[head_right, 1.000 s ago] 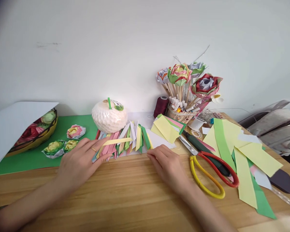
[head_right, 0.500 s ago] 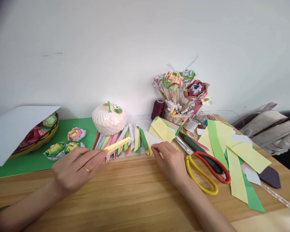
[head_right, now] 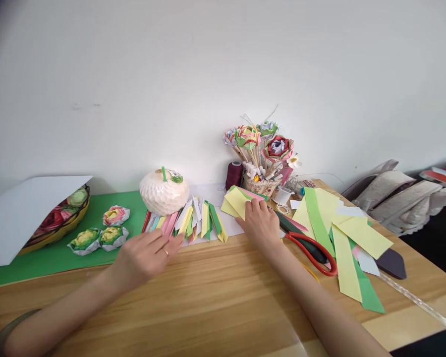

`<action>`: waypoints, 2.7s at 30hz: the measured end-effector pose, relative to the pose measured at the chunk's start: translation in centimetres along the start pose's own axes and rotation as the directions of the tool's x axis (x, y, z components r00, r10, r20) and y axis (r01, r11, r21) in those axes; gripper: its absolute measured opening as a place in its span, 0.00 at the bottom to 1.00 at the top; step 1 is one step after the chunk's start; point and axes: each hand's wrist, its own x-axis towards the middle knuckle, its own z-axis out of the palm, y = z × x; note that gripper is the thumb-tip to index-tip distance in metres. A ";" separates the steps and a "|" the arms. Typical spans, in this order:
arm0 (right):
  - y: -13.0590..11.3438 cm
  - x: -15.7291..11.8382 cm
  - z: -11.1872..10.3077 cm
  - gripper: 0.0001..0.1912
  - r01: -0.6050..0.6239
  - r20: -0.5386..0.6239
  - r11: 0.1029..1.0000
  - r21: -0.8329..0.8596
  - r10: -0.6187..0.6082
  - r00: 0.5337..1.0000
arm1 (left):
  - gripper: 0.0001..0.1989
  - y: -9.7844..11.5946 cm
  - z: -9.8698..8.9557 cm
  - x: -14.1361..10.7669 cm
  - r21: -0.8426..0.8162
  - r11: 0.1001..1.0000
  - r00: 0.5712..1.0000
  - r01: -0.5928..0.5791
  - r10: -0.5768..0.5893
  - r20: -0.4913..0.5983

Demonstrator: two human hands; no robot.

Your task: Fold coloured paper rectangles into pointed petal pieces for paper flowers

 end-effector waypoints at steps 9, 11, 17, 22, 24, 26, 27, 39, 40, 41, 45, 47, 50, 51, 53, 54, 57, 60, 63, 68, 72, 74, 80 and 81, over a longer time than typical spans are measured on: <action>0.5 -0.7 -0.6 0.15 0.156 -0.193 0.988 0.006 -0.151 0.969 | 0.12 1.7 -1.8 -1.8 -0.316 0.943 0.993 -0.106 0.115 0.009; -0.1 -1.8 -2.1 0.15 0.310 -0.239 0.949 0.050 -0.290 0.927 | 0.17 2.1 -2.3 -1.4 -0.372 0.922 0.995 -0.103 0.093 -0.043; -3.8 -5.6 -4.3 0.17 0.772 -0.375 0.573 0.276 -0.675 0.635 | 0.08 4.3 -1.9 -1.2 -0.349 0.930 0.989 0.115 -0.142 -0.051; -4.7 -6.5 -3.4 0.15 0.683 -0.247 0.552 0.478 -0.662 0.708 | 0.14 4.9 -1.2 -2.7 -0.402 0.890 0.967 0.216 -0.140 0.211; -4.5 -6.5 -3.0 0.12 0.613 -0.213 0.543 0.574 -0.623 0.753 | 0.14 4.8 -1.3 -3.0 -0.428 0.863 0.948 0.268 -0.157 0.277; -4.3 -6.4 -2.9 0.09 0.531 -0.183 0.515 0.672 -0.580 0.794 | 0.15 4.6 -1.3 -3.1 -0.462 0.817 0.926 0.345 -0.213 0.313; -4.2 -6.3 -2.9 0.08 0.491 -0.165 0.497 0.715 -0.563 0.810 | 0.15 4.6 -1.4 -3.1 -0.485 0.782 0.910 0.391 -0.249 0.332; -3.8 -6.3 -2.7 0.11 0.215 0.065 0.482 0.849 -0.500 0.864 | 0.11 3.9 -0.9 -3.4 -0.570 0.534 0.780 0.624 -0.395 0.485; -3.8 -6.2 -2.8 0.11 0.204 0.076 0.486 0.850 -0.497 0.865 | 0.11 3.9 -0.8 -3.4 -0.574 0.531 0.782 0.623 -0.402 0.476; -3.8 -6.2 -3.0 0.10 0.190 0.090 0.492 0.849 -0.490 0.867 | 0.12 3.8 -0.7 -3.4 -0.578 0.521 0.778 0.629 -0.413 0.474; -3.7 -6.2 -3.2 0.08 0.090 0.178 0.551 0.830 -0.413 0.893 | 0.12 3.8 -0.7 -3.4 -0.560 0.435 0.708 0.705 -0.459 0.537; -3.7 -6.4 -3.1 0.07 0.039 0.223 0.583 0.812 -0.371 0.902 | 0.12 3.7 -0.7 -3.3 -0.540 0.414 0.680 0.733 -0.467 0.565; -3.7 -6.8 -2.9 0.02 0.000 0.251 0.604 0.797 -0.332 0.909 | 0.12 3.5 -0.5 -3.1 -0.513 0.426 0.666 0.746 -0.465 0.582; -3.7 -6.9 -2.8 0.01 -0.006 0.252 0.609 0.793 -0.319 0.914 | 0.12 3.4 -0.4 -3.0 -0.497 0.427 0.655 0.755 -0.468 0.593; -3.8 -7.0 -2.7 0.02 -0.012 0.246 0.618 0.786 -0.295 0.923 | 0.11 3.3 -0.2 -2.8 -0.458 0.422 0.621 0.782 -0.472 0.626; -3.9 -7.0 -2.7 0.02 -0.014 0.244 0.622 0.783 -0.286 0.927 | 0.10 3.3 -0.1 -2.8 -0.435 0.420 0.601 0.797 -0.474 0.644; -4.0 -7.0 -2.6 0.03 -0.031 0.254 0.626 0.779 -0.270 0.929 | 0.10 3.2 0.1 -2.7 -0.396 0.425 0.572 0.814 -0.471 0.671; -4.1 -7.1 -2.5 0.04 -0.041 0.263 0.636 0.770 -0.259 0.929 | 0.10 3.3 0.2 -2.8 -0.399 0.437 0.583 0.806 -0.471 0.662; -4.3 -7.3 -2.3 0.04 -0.044 0.257 0.655 0.754 -0.232 0.938 | 0.11 3.3 0.3 -2.8 -0.414 0.447 0.603 0.793 -0.479 0.638; -4.5 -7.5 -2.1 0.06 -0.035 0.238 0.697 0.716 -0.197 0.951 | 0.13 3.2 0.5 -2.7 -0.420 0.461 0.620 0.782 -0.501 0.604; -4.4 -7.6 -1.9 0.05 -0.033 0.247 0.705 0.709 -0.205 0.947 | 0.14 3.2 0.5 -2.7 -0.423 0.458 0.619 0.782 -0.496 0.609; -4.3 -7.6 -1.9 0.04 -0.039 0.257 0.706 0.707 -0.205 0.944 | 0.14 3.3 0.5 -2.7 -0.418 0.460 0.616 0.784 -0.491 0.616; -4.5 -7.2 -2.0 0.03 -0.053 0.278 0.708 0.704 -0.206 0.938 | 0.14 3.2 0.7 -2.7 -0.397 0.477 0.610 0.784 -0.476 0.633; -4.6 -7.1 -2.1 0.03 -0.058 0.280 0.709 0.703 -0.202 0.938 | 0.14 3.3 0.7 -2.7 -0.393 0.479 0.609 0.785 -0.476 0.635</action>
